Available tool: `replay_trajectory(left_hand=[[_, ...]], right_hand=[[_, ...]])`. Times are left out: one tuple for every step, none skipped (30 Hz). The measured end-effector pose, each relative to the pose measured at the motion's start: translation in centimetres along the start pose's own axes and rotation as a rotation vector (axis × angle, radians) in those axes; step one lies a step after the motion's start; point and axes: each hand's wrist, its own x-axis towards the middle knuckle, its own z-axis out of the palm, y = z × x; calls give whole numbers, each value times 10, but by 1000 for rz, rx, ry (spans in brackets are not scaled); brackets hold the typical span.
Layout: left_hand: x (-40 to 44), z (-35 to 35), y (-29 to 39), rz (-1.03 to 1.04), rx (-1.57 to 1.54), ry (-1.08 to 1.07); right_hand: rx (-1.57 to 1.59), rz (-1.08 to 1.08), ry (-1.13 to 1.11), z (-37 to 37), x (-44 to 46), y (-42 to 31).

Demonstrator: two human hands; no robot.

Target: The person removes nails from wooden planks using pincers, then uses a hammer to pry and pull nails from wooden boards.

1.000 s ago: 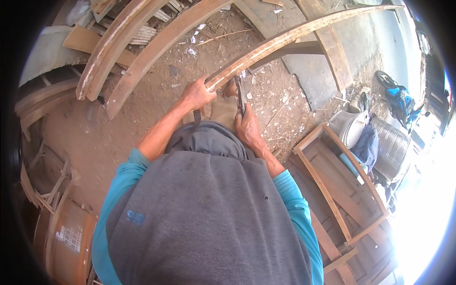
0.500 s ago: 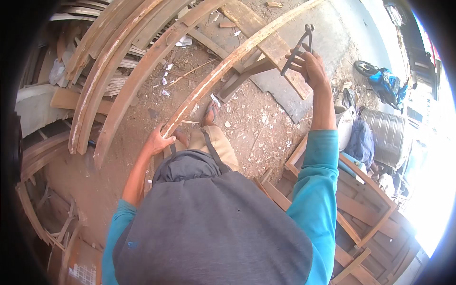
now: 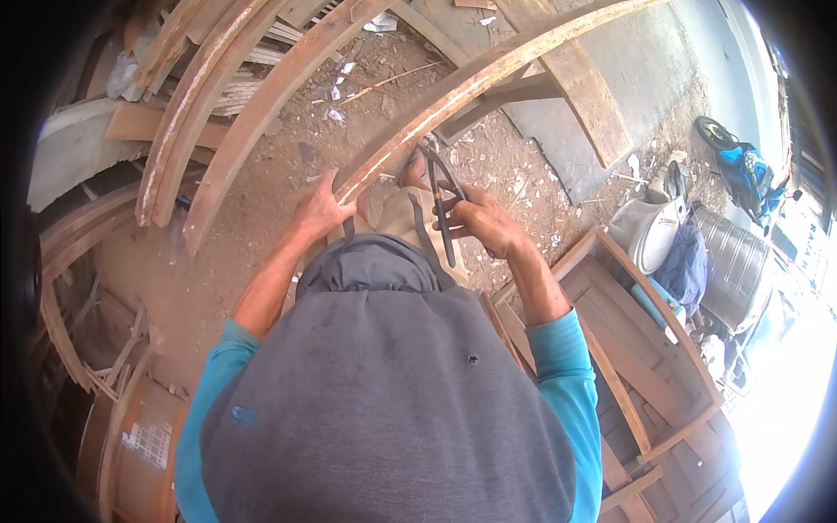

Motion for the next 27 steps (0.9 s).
replay_trajectory(left_hand=[[0, 4, -2, 6, -4, -3], [0, 9, -5, 31, 19, 31], [0, 10, -6, 56, 43, 65], [-1, 11, -6, 62, 39, 65], [-1, 12, -7, 82, 45, 73], [-3, 13, -8, 102, 52, 81], [-5, 15, -7, 104, 45, 82], [-7, 15, -7, 117, 33, 86], [-7, 14, -7, 131, 23, 92], [-6, 15, -8, 133, 18, 101], [-5, 18, -10, 147, 48, 116], [-5, 21, -12, 161, 80, 128], [-4, 24, -15, 161, 78, 131], [-3, 27, -19, 195, 92, 171], [-2, 29, -21, 229, 106, 208], [-3, 21, -17, 231, 105, 207], [-2, 11, -13, 166, 63, 102], [-1, 4, -9, 102, 22, 1], [2, 4, -10, 103, 19, 4], [4, 5, -12, 115, 3, 9], [5, 6, -14, 129, -11, 12], [7, 6, -16, 129, -9, 12], [9, 7, -18, 128, -31, -2], [12, 5, -21, 124, -51, -13], [16, 2, -23, 120, -45, -9], [21, -4, -27, 147, -125, -87], [25, -9, -30, 175, -203, -167]], right_hand=[[-1, 1, 8, 6, 0, 5], [-46, 14, 3, 11, 1, 8], [-90, 28, -4, 15, 2, 10], [-93, 27, 3, 18, 3, 12], [-96, 24, 10, 19, 6, 13], [-101, 20, 16, 19, 7, 13], [-133, 22, 14, 18, 8, 10], [-137, 30, 8, 15, 8, 8], [-141, 45, -2, 13, 8, 3], [-145, 59, -12, 9, 8, -2], [-107, 100, -58, 2, 9, -6], [-124, 130, -43, -1, 10, -11], [-40, 150, -38, -2, 12, -11], [46, 169, -33, -3, 13, -9], [127, 181, -44, 2, 16, -2], [208, 192, -54, 13, 17, 4], [72, 135, 67, 32, 18, 16], [34, 86, 134, 52, 21, 29], [50, 62, 217, 75, 22, 33], [61, 28, 275, 90, 29, 45], [87, -51, 353, 102, 42, 67], [-88, -195, 469, 101, 72, 110], [-185, -320, 569, 111, 88, 127], [-284, -449, 664, 120, 95, 129], [-279, -452, 658, 116, 97, 128], [-362, -431, 654, 114, 101, 126], [-442, -410, 651, 111, 104, 124]])
